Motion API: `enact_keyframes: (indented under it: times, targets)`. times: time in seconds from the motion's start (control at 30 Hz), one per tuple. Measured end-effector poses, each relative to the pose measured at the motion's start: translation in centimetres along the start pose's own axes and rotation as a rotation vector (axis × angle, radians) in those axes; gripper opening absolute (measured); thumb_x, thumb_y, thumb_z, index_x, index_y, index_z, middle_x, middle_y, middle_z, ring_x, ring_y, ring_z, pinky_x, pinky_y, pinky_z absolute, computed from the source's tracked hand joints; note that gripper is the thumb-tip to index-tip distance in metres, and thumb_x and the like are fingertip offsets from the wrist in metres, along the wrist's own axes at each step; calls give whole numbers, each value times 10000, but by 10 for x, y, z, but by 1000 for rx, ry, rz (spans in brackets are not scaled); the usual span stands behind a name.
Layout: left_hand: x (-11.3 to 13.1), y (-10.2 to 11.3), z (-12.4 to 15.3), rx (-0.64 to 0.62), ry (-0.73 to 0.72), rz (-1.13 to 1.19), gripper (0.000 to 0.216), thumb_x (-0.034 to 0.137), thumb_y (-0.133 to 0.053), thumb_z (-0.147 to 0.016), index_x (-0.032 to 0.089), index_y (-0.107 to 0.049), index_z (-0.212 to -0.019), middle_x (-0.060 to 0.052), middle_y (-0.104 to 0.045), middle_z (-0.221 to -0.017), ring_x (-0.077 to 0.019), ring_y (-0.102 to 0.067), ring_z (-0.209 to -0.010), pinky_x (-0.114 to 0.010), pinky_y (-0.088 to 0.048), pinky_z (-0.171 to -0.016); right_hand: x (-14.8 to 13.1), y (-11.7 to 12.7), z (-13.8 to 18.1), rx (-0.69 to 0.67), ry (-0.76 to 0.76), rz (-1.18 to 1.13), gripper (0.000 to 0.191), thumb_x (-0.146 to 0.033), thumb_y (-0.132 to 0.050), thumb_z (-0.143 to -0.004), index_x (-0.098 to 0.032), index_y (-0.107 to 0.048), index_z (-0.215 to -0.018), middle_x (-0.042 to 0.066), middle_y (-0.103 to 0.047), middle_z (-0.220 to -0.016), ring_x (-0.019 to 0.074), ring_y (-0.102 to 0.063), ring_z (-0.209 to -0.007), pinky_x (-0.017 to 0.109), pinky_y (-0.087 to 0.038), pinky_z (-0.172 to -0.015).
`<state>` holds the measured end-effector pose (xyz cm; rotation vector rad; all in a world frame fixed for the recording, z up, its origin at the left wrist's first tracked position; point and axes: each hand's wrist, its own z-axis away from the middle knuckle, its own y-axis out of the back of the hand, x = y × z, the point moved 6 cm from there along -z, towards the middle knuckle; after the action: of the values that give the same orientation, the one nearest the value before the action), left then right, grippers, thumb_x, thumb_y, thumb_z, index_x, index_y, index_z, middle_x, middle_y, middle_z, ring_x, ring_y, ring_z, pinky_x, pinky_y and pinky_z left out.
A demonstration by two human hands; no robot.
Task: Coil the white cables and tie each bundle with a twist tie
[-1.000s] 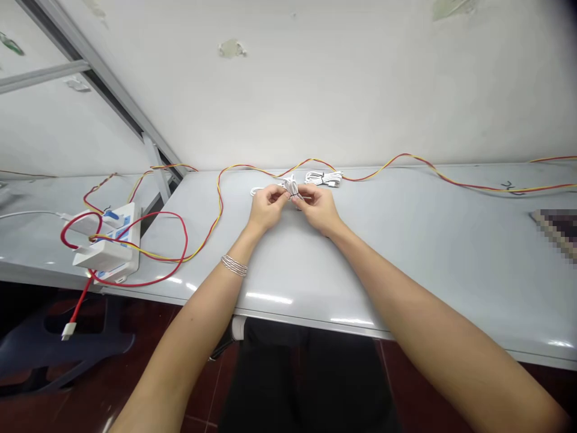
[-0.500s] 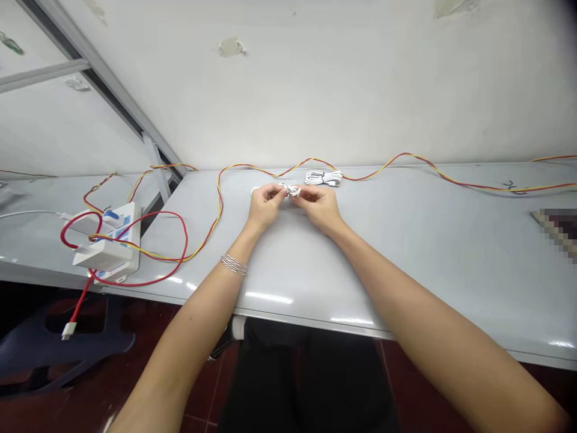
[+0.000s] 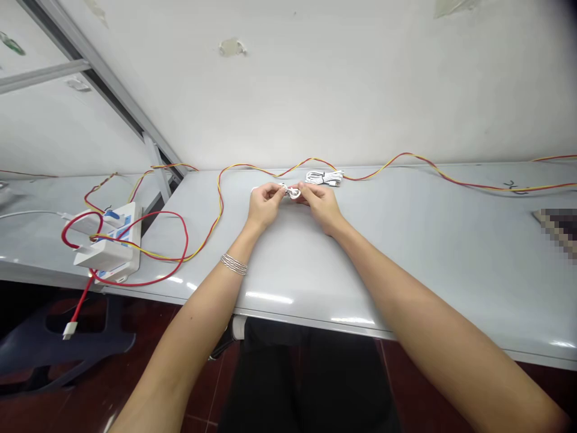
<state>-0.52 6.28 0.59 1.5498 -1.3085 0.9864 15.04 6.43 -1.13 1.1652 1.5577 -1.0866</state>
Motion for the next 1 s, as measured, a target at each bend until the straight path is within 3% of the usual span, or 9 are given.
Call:
enact_keyframes:
  times: [0.17, 0.33, 0.5, 0.77, 1.0]
  targets:
    - [-1, -1, 0, -2, -2, 3, 175, 309, -750, -802, 161, -719, -714, -31, -708, -705, -147, -603, -669, -282, -488, -698, -5, 1, 1, 32, 31, 72, 572, -753, -712, -786, -187, -784, -823, 41, -713, -804, 203, -658, -845, 363, -546, -863]
    - [-4, 0, -1, -2, 13, 1, 147, 262, -743, -797, 157, -703, -703, -19, -691, -692, -139, -590, -661, -274, -475, -688, -3, 0, 3, 7, 1, 53, 420, -535, -870, -680, -186, -774, -893, 57, -757, -908, 184, -660, -825, 334, -546, -788]
    - [-5, -1, -1, 1, 39, 0, 139, 235, -723, -798, 162, -693, -683, -12, -674, -679, -133, -578, -652, -275, -473, -685, 3, 1, 3, -1, -54, 39, 453, -411, -910, -596, -191, -711, -938, 59, -746, -980, 151, -642, -745, 301, -540, -670]
    - [-6, -2, 0, -14, 42, 8, 204, 315, -771, -778, 167, -672, -678, -10, -644, -646, -143, -558, -637, -288, -476, -660, 8, 2, -2, -49, -68, -37, 666, -294, -924, -544, -238, -623, -1135, 43, -722, -1050, 149, -659, -751, 329, -585, -703]
    - [-6, -2, 1, -25, 30, 4, 174, 294, -752, -784, 165, -684, -689, -1, -635, -658, -128, -527, -627, -290, -444, -664, 9, 1, -2, -73, -68, -5, 712, -284, -895, -571, -237, -628, -1230, 53, -701, -1099, 154, -669, -766, 352, -607, -710]
